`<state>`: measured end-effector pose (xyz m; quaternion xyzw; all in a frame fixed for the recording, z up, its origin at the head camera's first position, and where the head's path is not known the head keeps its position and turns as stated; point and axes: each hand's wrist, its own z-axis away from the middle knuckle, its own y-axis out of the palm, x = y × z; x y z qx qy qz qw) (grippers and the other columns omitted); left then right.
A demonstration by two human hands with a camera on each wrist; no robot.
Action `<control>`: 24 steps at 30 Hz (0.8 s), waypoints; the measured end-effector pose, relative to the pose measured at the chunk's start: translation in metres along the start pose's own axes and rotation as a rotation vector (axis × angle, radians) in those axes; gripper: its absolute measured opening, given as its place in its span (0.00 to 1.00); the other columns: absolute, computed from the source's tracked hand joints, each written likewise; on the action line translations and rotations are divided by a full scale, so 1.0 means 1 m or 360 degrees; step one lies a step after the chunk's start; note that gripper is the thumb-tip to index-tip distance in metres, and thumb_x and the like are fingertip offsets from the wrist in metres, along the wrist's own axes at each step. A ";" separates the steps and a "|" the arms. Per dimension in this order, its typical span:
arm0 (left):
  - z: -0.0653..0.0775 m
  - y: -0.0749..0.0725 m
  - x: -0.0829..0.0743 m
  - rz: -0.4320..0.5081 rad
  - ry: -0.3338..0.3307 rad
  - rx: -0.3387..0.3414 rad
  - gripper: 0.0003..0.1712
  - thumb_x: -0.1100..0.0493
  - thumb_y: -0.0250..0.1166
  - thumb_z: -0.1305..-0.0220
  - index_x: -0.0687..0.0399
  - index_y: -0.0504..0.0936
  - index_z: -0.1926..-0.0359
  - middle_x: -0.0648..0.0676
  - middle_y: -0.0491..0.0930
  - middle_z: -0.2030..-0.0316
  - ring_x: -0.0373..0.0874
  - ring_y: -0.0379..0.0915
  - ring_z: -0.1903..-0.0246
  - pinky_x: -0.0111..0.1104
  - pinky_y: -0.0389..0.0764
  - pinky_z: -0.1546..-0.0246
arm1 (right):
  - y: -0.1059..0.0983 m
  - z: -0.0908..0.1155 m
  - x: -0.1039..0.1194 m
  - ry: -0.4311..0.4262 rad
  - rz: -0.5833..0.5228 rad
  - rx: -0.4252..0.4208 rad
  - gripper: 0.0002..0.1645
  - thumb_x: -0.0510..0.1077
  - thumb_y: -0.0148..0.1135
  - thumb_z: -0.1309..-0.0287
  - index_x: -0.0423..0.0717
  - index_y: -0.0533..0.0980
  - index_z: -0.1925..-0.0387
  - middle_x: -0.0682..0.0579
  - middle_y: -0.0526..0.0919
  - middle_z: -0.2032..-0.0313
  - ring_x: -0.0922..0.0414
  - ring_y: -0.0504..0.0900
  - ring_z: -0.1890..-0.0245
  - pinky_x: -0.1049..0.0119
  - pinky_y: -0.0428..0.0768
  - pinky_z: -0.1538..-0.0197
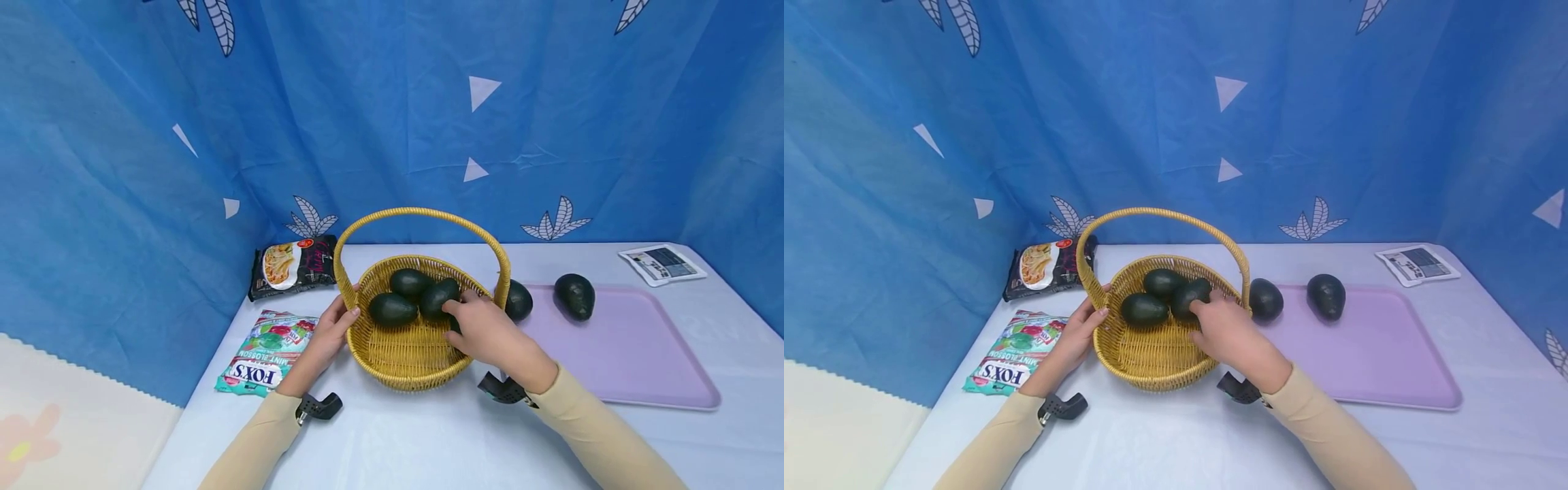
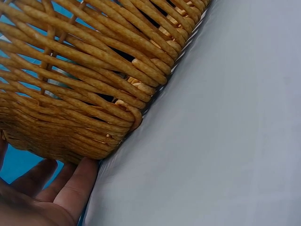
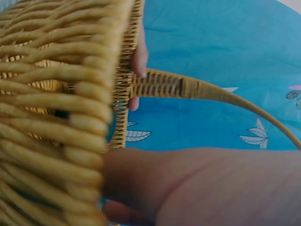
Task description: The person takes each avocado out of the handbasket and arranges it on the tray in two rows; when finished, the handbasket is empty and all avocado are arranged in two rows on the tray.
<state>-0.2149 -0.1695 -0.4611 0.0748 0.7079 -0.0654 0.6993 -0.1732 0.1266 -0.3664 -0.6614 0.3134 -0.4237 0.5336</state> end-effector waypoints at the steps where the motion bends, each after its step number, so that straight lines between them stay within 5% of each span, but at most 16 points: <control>1: 0.000 0.000 0.000 0.0007 -0.0004 -0.0002 0.34 0.60 0.53 0.23 0.47 0.58 0.21 0.64 0.60 0.25 0.58 0.61 0.29 0.26 0.81 0.43 | 0.001 -0.001 0.000 0.0006 0.0015 -0.0002 0.26 0.46 0.73 0.42 0.40 0.80 0.44 0.39 0.81 0.55 0.48 0.80 0.59 0.55 0.84 0.58; 18: -0.002 -0.001 -0.001 -0.0019 -0.0032 -0.0017 0.33 0.58 0.55 0.24 0.44 0.60 0.21 0.61 0.62 0.25 0.57 0.61 0.28 0.27 0.81 0.43 | 0.015 -0.011 -0.015 -0.0111 -0.0172 -0.0043 0.14 0.44 0.71 0.40 0.42 0.84 0.54 0.44 0.82 0.56 0.51 0.79 0.56 0.58 0.83 0.55; 24: 0.000 -0.001 -0.001 -0.0047 -0.0020 -0.0008 0.33 0.58 0.55 0.23 0.45 0.59 0.21 0.62 0.61 0.24 0.57 0.61 0.28 0.25 0.80 0.44 | 0.016 -0.012 -0.019 -0.0092 -0.0312 0.0140 0.25 0.45 0.75 0.44 0.45 0.80 0.45 0.42 0.80 0.47 0.46 0.80 0.47 0.52 0.84 0.46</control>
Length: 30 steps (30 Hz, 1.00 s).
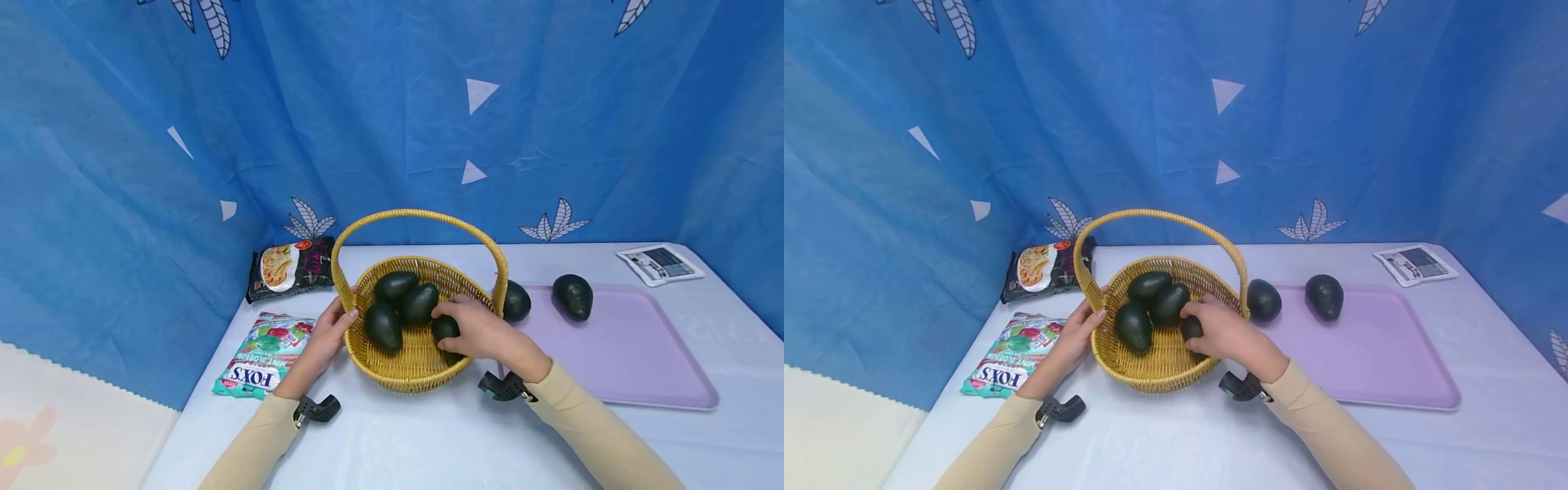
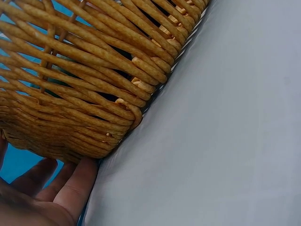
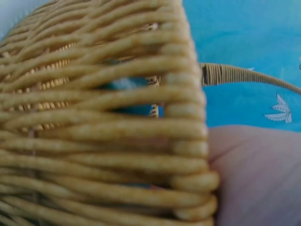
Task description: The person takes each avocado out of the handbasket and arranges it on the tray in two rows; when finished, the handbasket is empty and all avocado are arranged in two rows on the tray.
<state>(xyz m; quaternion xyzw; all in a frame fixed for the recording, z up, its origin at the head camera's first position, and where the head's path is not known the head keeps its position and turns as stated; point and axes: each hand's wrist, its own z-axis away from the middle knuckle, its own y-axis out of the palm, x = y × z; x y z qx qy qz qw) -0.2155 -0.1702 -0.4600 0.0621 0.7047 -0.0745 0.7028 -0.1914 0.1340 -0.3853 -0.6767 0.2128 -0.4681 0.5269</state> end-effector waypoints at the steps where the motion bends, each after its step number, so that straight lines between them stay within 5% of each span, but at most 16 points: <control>1: 0.000 0.000 0.000 -0.0001 0.0001 0.0006 0.33 0.58 0.55 0.23 0.46 0.59 0.21 0.62 0.60 0.24 0.57 0.61 0.28 0.25 0.81 0.44 | 0.000 0.000 0.000 0.0005 -0.0011 0.0027 0.27 0.45 0.76 0.45 0.46 0.80 0.43 0.42 0.80 0.45 0.45 0.79 0.46 0.50 0.83 0.45; 11: -0.001 0.000 0.001 -0.0025 -0.0009 -0.0012 0.33 0.58 0.55 0.24 0.45 0.60 0.22 0.62 0.61 0.25 0.58 0.61 0.28 0.34 0.80 0.39 | -0.003 -0.001 -0.004 0.0007 -0.0077 0.0120 0.29 0.44 0.74 0.44 0.47 0.78 0.40 0.41 0.78 0.42 0.42 0.77 0.41 0.46 0.81 0.41; 21: -0.001 -0.001 -0.001 0.0007 0.0014 0.0022 0.34 0.59 0.54 0.23 0.48 0.58 0.21 0.63 0.60 0.24 0.57 0.60 0.28 0.24 0.80 0.44 | -0.002 -0.003 -0.007 -0.0011 -0.0092 0.0124 0.31 0.35 0.68 0.51 0.49 0.79 0.41 0.41 0.77 0.40 0.44 0.76 0.44 0.55 0.78 0.49; 30: -0.001 -0.001 0.000 0.0010 0.0017 0.0021 0.33 0.59 0.54 0.23 0.48 0.58 0.21 0.63 0.60 0.24 0.57 0.60 0.28 0.24 0.80 0.44 | -0.001 -0.002 -0.007 -0.0015 -0.0097 0.0107 0.31 0.35 0.68 0.52 0.50 0.79 0.42 0.40 0.77 0.40 0.43 0.76 0.42 0.53 0.79 0.47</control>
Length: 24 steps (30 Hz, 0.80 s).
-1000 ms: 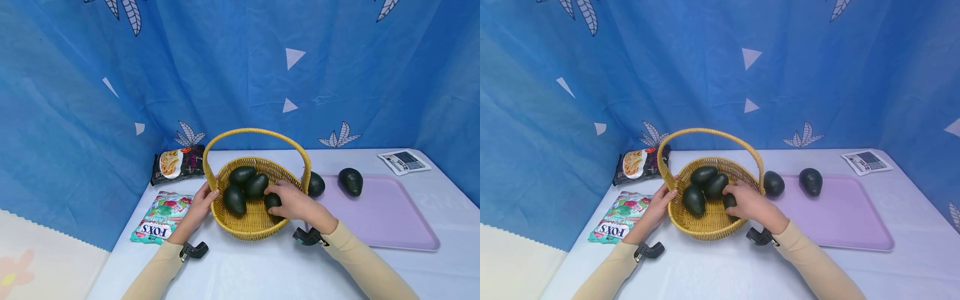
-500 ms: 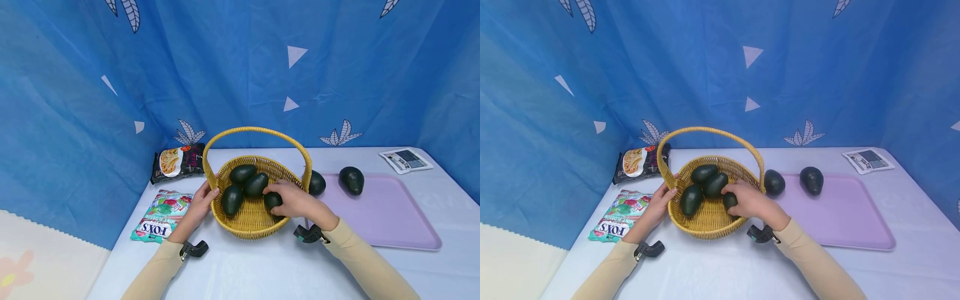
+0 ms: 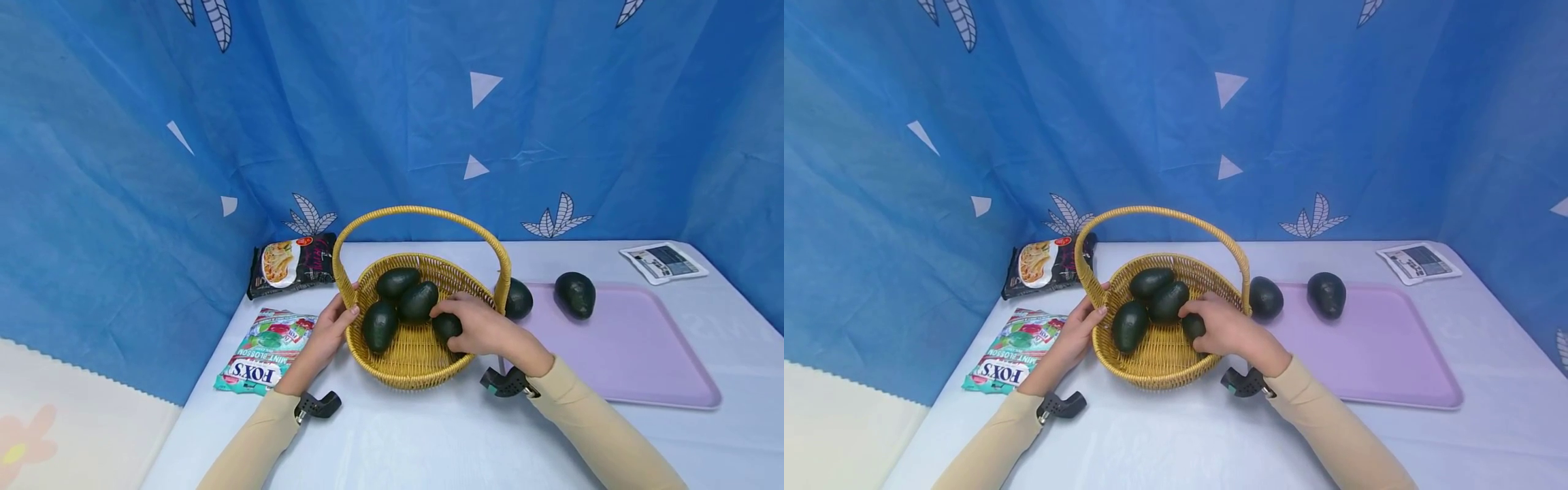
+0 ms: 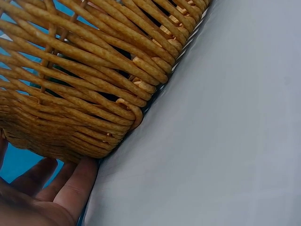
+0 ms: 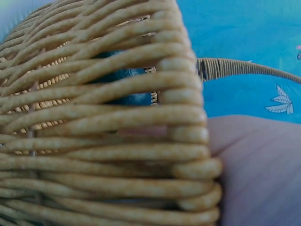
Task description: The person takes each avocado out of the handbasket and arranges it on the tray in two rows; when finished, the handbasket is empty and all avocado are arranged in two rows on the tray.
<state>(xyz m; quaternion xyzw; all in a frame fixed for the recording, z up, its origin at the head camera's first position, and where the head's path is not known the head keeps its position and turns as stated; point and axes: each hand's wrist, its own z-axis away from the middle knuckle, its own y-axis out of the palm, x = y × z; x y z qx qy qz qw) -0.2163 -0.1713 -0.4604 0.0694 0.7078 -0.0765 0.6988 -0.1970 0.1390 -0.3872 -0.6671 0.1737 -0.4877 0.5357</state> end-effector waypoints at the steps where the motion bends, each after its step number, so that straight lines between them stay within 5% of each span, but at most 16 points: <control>1: 0.000 0.000 0.000 -0.0008 -0.0003 0.0000 0.33 0.58 0.54 0.23 0.48 0.58 0.21 0.63 0.60 0.24 0.58 0.60 0.27 0.25 0.80 0.43 | 0.000 0.000 0.000 0.0001 0.0000 -0.0004 0.31 0.35 0.68 0.52 0.50 0.80 0.42 0.40 0.77 0.40 0.43 0.76 0.42 0.52 0.79 0.47; 24: 0.000 0.000 0.001 -0.0006 -0.0007 -0.0001 0.33 0.58 0.54 0.23 0.46 0.58 0.21 0.63 0.61 0.25 0.59 0.62 0.28 0.30 0.82 0.42 | -0.006 0.007 -0.006 -0.0152 -0.0257 -0.0067 0.30 0.40 0.72 0.48 0.52 0.79 0.40 0.44 0.79 0.40 0.48 0.77 0.43 0.52 0.81 0.45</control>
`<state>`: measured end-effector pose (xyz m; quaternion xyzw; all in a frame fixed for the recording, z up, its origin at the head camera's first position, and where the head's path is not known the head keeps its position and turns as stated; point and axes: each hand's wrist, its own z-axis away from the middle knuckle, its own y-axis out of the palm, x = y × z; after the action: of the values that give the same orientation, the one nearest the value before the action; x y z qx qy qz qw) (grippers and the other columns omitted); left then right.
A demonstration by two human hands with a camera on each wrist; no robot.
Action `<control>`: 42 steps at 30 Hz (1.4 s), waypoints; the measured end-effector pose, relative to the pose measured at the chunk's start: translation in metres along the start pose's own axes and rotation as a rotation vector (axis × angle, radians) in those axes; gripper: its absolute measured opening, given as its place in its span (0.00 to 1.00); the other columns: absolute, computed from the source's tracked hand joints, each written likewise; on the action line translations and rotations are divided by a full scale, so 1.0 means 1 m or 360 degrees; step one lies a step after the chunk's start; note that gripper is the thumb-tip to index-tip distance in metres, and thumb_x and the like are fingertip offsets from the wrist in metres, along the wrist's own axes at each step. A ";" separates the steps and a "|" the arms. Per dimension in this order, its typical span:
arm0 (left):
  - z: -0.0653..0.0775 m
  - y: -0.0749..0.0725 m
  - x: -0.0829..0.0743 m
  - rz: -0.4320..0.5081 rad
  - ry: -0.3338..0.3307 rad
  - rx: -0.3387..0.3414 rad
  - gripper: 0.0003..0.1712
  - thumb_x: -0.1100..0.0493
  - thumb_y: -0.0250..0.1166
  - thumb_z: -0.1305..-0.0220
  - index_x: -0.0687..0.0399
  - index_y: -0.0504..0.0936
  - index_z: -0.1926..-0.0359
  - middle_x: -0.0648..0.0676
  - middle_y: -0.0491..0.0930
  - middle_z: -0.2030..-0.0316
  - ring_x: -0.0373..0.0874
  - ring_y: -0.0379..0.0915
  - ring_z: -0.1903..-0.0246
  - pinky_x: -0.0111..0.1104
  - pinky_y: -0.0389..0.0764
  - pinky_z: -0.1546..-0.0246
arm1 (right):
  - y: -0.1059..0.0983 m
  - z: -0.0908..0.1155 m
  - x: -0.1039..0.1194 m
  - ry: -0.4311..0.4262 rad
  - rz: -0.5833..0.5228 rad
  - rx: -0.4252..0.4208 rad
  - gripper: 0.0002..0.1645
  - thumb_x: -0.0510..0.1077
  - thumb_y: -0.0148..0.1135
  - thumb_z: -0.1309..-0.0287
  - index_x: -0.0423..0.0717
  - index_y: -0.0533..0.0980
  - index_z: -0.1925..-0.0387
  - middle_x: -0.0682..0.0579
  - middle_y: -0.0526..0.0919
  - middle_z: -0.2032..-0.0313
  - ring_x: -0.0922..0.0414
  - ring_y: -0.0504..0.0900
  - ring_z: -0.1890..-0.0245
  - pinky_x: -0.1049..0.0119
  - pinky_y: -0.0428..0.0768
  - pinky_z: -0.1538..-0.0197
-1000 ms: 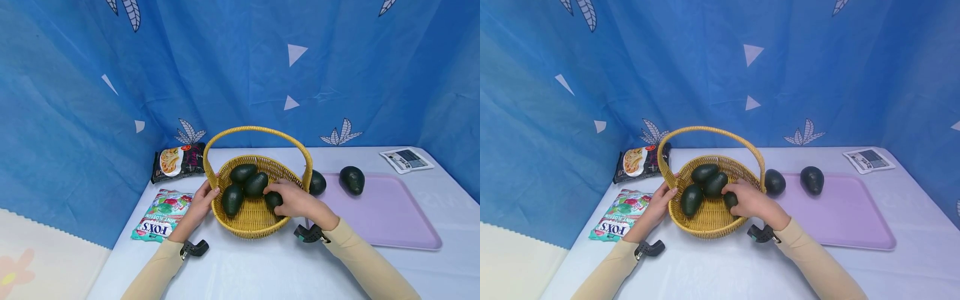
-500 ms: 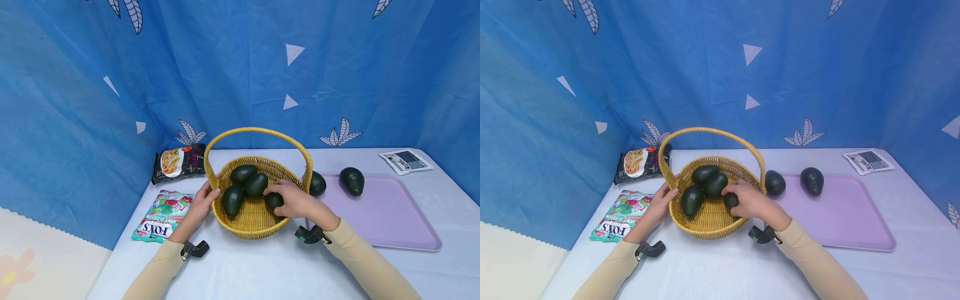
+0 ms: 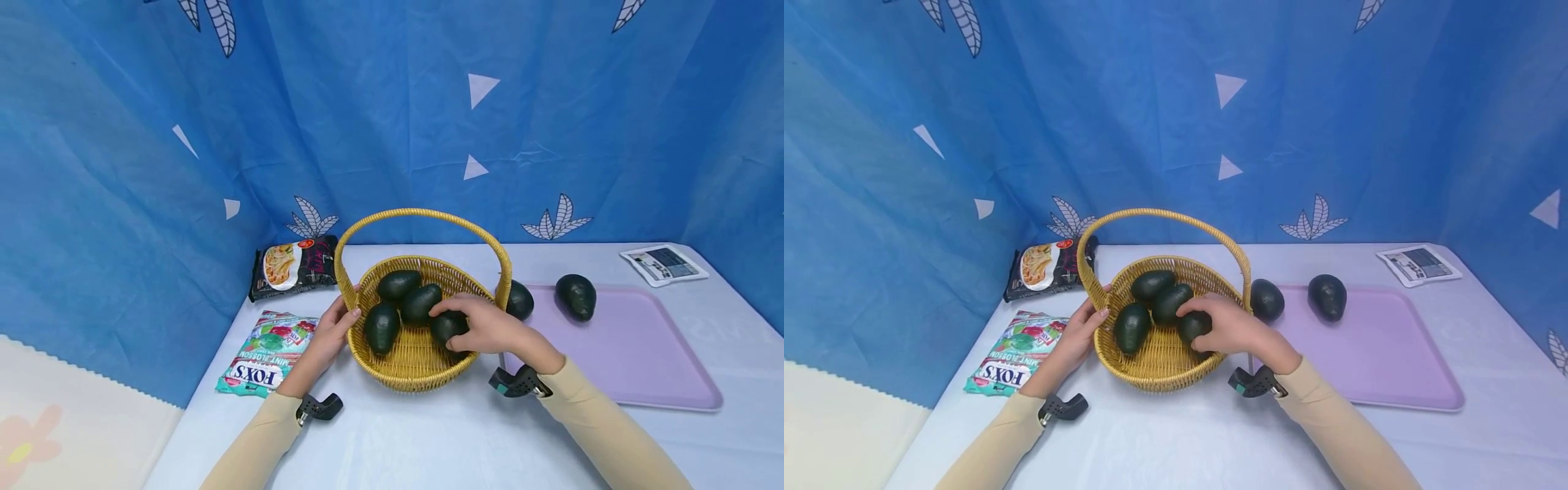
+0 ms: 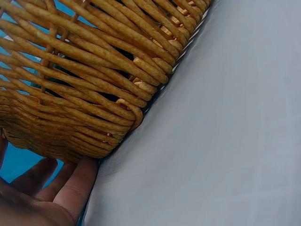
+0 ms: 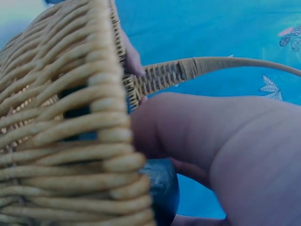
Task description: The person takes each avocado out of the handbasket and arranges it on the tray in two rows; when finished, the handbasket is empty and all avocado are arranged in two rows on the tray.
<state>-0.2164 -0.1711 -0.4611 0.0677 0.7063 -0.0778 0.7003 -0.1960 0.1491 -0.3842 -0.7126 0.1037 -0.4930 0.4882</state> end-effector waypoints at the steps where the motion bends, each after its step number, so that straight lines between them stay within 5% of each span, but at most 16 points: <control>1: 0.000 0.000 0.000 0.0004 0.0001 -0.0003 0.33 0.58 0.54 0.23 0.46 0.58 0.21 0.63 0.61 0.25 0.59 0.62 0.28 0.31 0.82 0.42 | -0.001 0.000 0.000 -0.0011 -0.0014 -0.0005 0.31 0.41 0.72 0.48 0.52 0.79 0.40 0.44 0.79 0.40 0.48 0.77 0.43 0.52 0.81 0.45; 15: 0.001 0.001 -0.001 0.0005 -0.0003 0.0014 0.33 0.57 0.54 0.23 0.45 0.58 0.21 0.62 0.59 0.24 0.59 0.60 0.26 0.32 0.80 0.39 | -0.013 0.010 0.008 -0.0056 -0.0128 -0.0079 0.31 0.41 0.71 0.48 0.53 0.78 0.40 0.47 0.80 0.39 0.49 0.78 0.44 0.53 0.82 0.46; 21: 0.001 0.001 -0.001 -0.0019 -0.0012 -0.0007 0.33 0.57 0.54 0.23 0.46 0.58 0.21 0.63 0.60 0.24 0.59 0.60 0.27 0.30 0.80 0.39 | -0.021 0.021 0.010 -0.0062 -0.0327 -0.0063 0.31 0.39 0.71 0.47 0.51 0.77 0.39 0.43 0.79 0.38 0.49 0.81 0.48 0.65 0.86 0.59; 33: 0.001 0.000 -0.001 -0.0016 -0.0050 -0.0049 0.32 0.57 0.55 0.23 0.41 0.61 0.22 0.60 0.61 0.24 0.56 0.62 0.28 0.37 0.80 0.37 | -0.035 0.058 0.012 -0.0236 -0.0619 -0.0017 0.31 0.31 0.68 0.48 0.44 0.77 0.40 0.34 0.75 0.39 0.47 0.83 0.47 0.62 0.90 0.58; 42: 0.001 0.001 0.000 0.0010 -0.0034 -0.0018 0.33 0.57 0.55 0.23 0.45 0.58 0.21 0.62 0.59 0.24 0.58 0.60 0.27 0.30 0.80 0.40 | -0.046 0.094 -0.005 -0.0154 -0.0494 0.0010 0.32 0.33 0.70 0.47 0.48 0.76 0.39 0.34 0.74 0.36 0.69 0.79 0.46 0.64 0.89 0.59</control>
<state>-0.2156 -0.1705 -0.4608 0.0653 0.6989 -0.0723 0.7085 -0.1382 0.2307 -0.3540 -0.7415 -0.0328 -0.5279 0.4128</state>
